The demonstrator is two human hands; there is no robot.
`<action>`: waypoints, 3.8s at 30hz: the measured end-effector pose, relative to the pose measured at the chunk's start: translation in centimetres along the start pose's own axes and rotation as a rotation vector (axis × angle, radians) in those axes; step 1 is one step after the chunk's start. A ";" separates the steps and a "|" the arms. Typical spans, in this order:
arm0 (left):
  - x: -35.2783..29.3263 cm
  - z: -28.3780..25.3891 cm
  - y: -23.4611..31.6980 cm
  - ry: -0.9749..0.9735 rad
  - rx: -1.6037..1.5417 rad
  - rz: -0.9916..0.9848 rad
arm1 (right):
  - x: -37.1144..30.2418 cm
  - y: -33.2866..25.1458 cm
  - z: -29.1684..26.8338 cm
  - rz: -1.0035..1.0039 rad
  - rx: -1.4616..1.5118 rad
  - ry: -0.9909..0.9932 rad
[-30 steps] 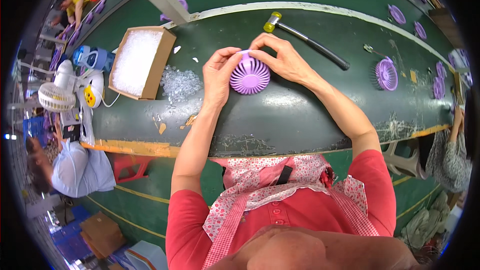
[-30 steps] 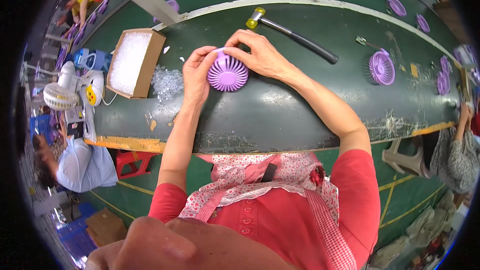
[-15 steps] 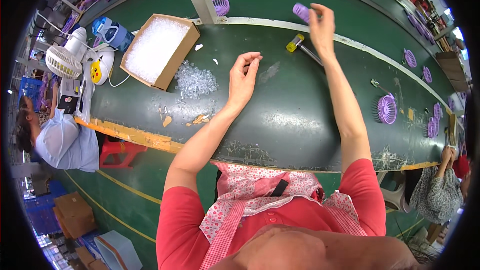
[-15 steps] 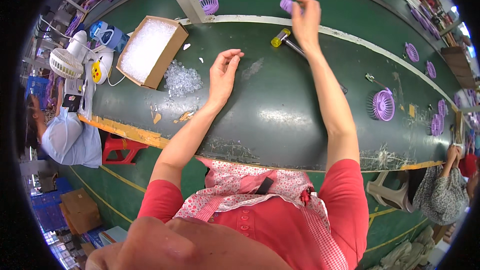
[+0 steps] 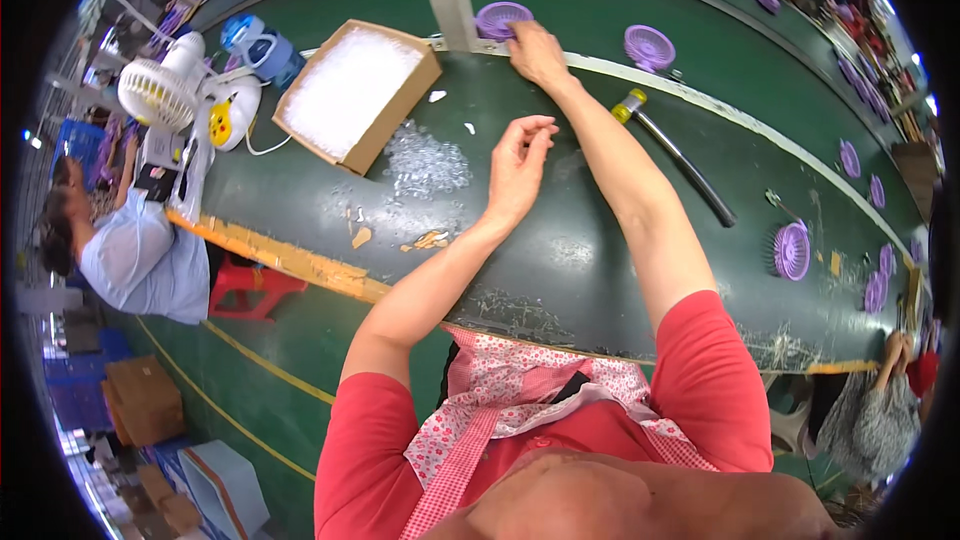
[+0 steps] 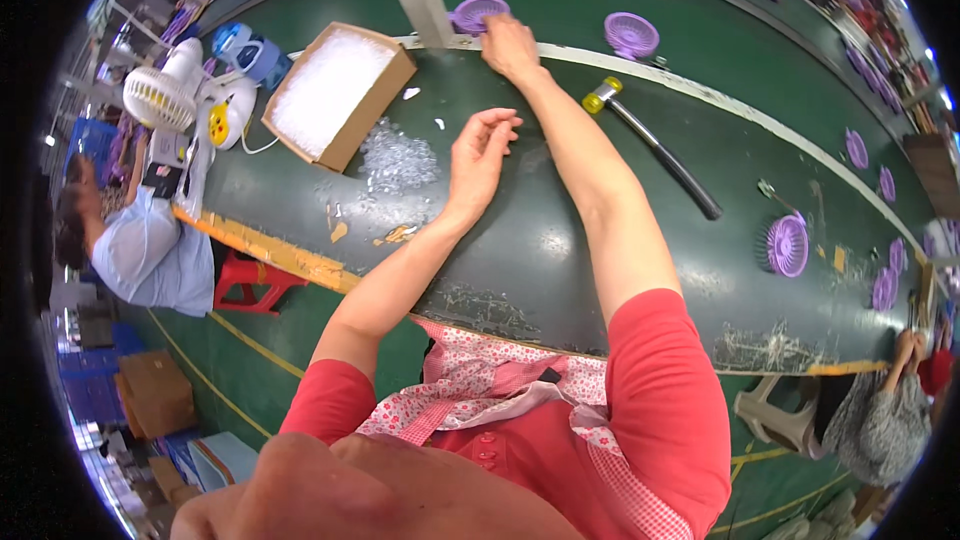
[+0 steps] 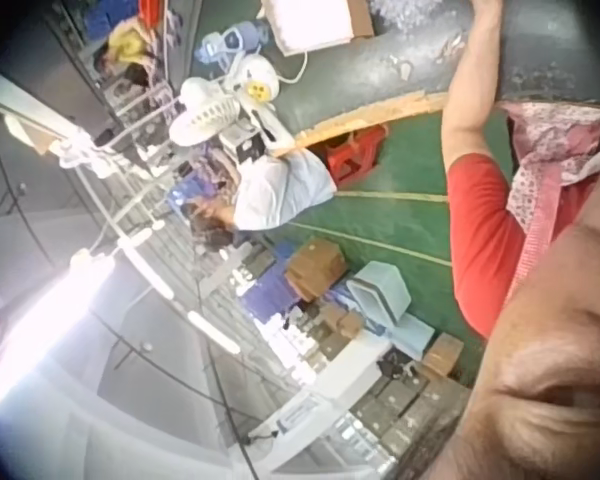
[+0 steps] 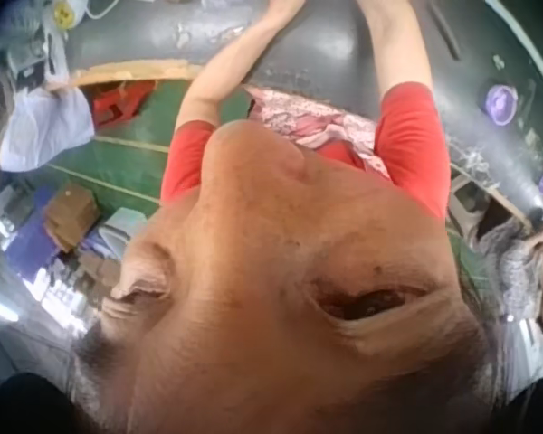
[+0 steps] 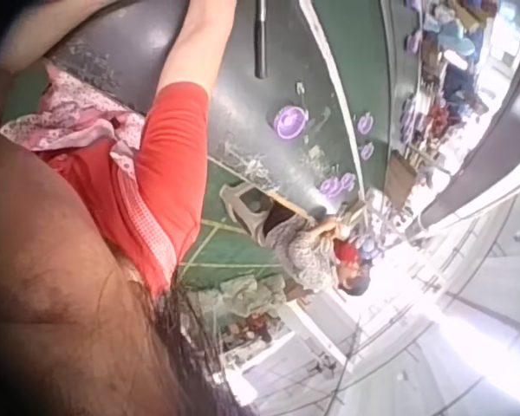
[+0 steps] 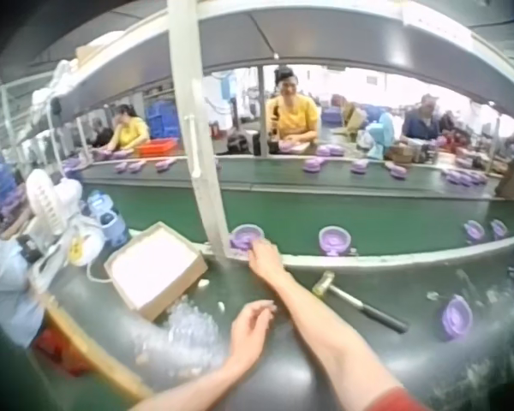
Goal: The person assembles small fan components by fitting plastic grilles and electronic parts together by hand and with a mallet, then placing the assembled pieces onto the conveyor belt.
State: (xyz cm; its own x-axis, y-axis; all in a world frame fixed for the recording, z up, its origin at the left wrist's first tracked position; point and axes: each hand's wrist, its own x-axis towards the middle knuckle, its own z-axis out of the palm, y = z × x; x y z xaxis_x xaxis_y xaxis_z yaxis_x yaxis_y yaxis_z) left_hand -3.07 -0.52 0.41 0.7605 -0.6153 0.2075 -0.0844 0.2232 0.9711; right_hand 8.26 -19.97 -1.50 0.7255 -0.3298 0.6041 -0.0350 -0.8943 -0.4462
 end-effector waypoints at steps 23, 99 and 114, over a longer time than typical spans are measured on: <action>0.5 -1.7 1.7 -0.036 0.748 0.607 | -14.5 -3.3 -16.0 -0.128 0.246 -0.045; -2.3 1.4 2.9 -0.310 1.073 0.725 | -18.7 1.3 -23.6 0.201 -0.401 -0.188; -1.6 -0.7 3.3 -0.278 0.813 0.681 | -16.3 -4.8 -23.2 0.242 -0.109 -0.150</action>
State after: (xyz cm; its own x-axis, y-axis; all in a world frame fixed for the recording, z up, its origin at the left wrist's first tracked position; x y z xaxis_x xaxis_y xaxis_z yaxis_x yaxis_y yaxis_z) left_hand -4.09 1.71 3.17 0.2301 -0.7242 0.6501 -0.9091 0.0785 0.4091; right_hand -19.37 -17.36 6.08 0.7799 -0.4964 0.3812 -0.2872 -0.8250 -0.4867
